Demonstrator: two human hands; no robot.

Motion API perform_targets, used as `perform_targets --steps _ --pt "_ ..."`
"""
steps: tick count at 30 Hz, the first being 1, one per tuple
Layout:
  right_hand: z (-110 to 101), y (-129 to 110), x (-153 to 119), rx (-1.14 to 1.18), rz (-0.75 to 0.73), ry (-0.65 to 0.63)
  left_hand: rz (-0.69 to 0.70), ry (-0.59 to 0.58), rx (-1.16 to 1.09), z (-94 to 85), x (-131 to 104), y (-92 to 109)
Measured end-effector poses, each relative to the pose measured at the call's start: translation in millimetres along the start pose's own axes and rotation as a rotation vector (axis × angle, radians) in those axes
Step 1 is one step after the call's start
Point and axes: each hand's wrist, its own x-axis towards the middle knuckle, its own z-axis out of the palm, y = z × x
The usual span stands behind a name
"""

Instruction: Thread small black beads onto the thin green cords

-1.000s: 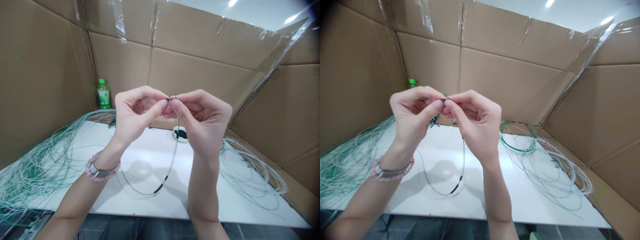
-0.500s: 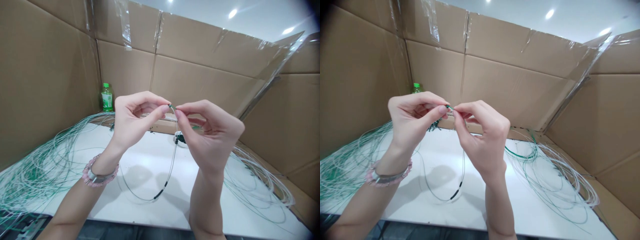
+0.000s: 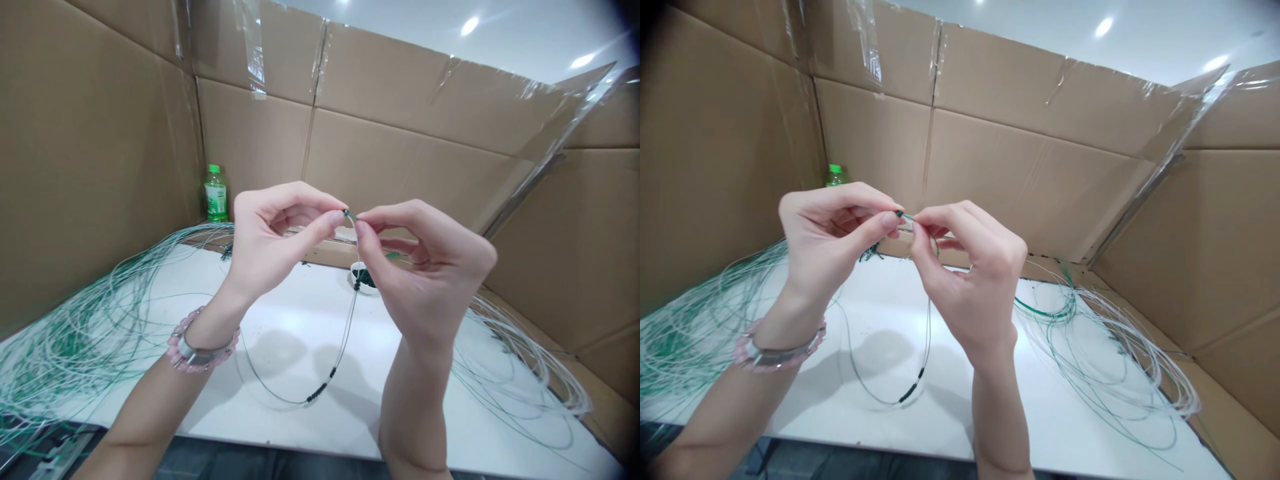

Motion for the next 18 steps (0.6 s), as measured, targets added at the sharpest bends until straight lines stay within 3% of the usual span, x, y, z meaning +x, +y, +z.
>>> perform_targets --steps 18 --pt "-0.4 0.5 -1.0 -0.027 0.012 -0.025 0.045 -0.012 -0.007 0.1 1.0 -4.7"
